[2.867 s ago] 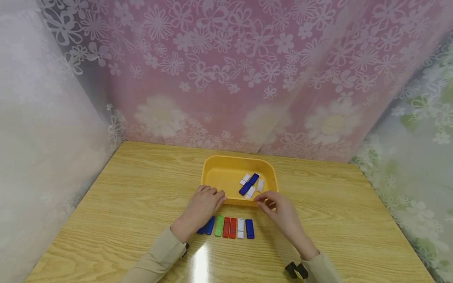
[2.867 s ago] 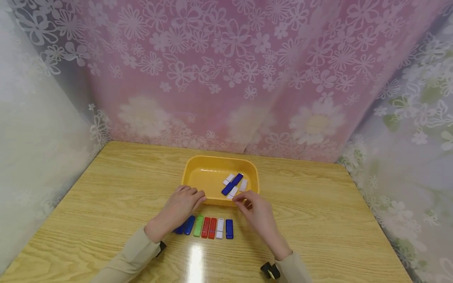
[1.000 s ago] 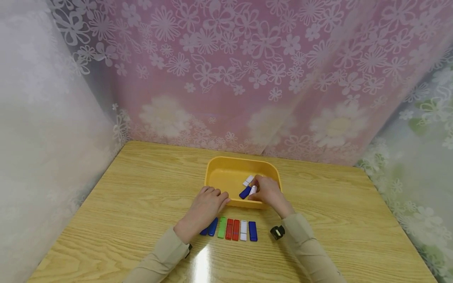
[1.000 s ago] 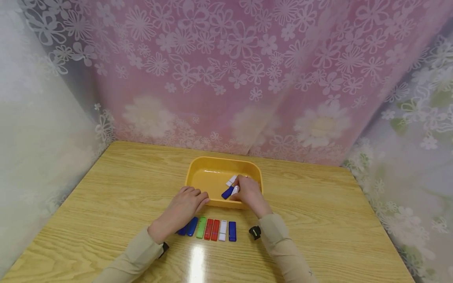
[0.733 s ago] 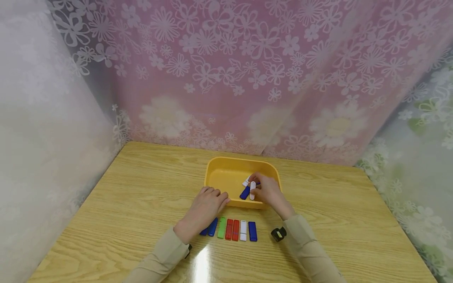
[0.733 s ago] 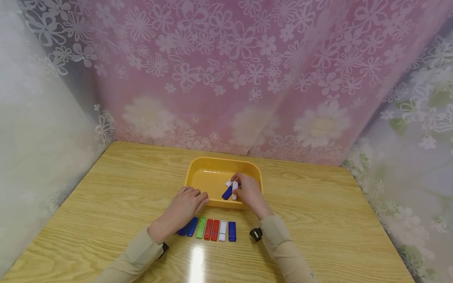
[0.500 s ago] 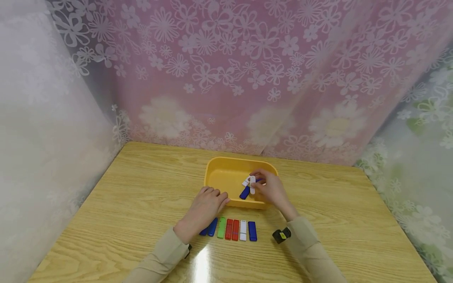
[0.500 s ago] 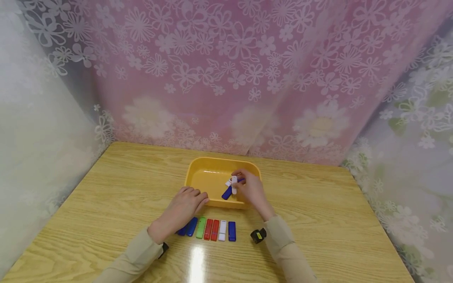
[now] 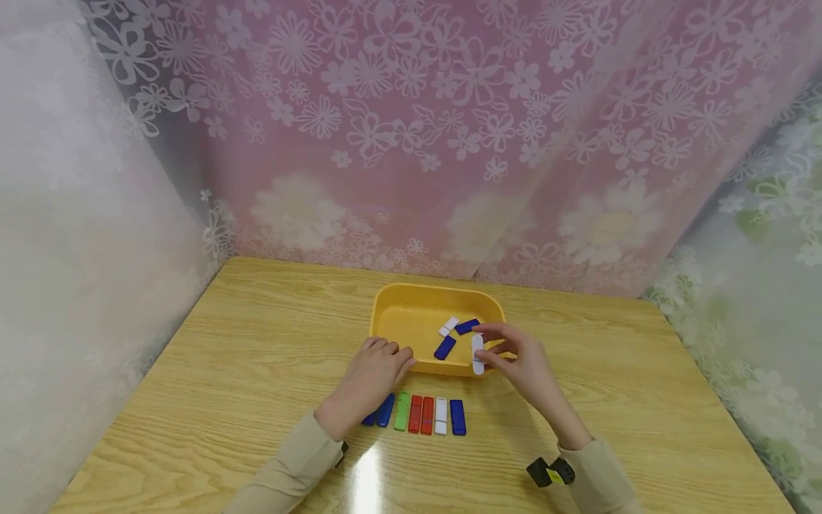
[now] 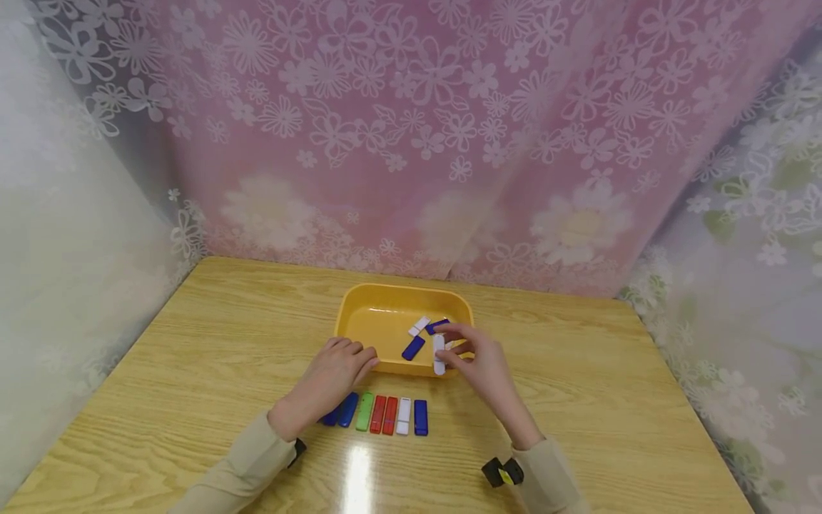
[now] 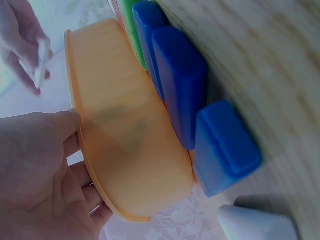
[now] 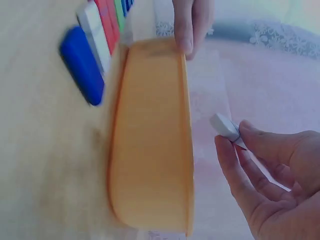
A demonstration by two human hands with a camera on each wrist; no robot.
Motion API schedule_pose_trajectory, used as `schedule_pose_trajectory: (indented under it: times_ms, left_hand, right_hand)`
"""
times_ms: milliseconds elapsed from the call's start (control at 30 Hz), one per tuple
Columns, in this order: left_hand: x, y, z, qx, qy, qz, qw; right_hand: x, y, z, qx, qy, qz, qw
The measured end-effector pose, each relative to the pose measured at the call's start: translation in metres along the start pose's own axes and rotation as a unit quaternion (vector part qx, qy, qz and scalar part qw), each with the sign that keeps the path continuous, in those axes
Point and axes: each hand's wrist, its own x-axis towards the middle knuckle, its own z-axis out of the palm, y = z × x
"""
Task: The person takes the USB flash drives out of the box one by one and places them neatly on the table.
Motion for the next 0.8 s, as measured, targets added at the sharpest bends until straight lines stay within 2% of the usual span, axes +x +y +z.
schedule_pose_trajectory:
  times_ms: [233, 467, 800]
  left_hand:
    - [0.0, -0.001, 0.002, 0.004, -0.009, -0.005, 0.9999]
    - [0.0, -0.001, 0.001, 0.0, -0.007, 0.0, 1.0]
    - [0.0, -0.001, 0.001, 0.004, -0.006, 0.001, 1.0]
  right_hand:
    - [-0.032, 0.0, 0.003, -0.027, -0.064, 0.035, 0.997]
    - [-0.044, 0.013, 0.015, -0.077, -0.116, 0.056, 0.989]
    - [-0.043, 0.017, 0.026, -0.13, -0.115, 0.09, 0.981]
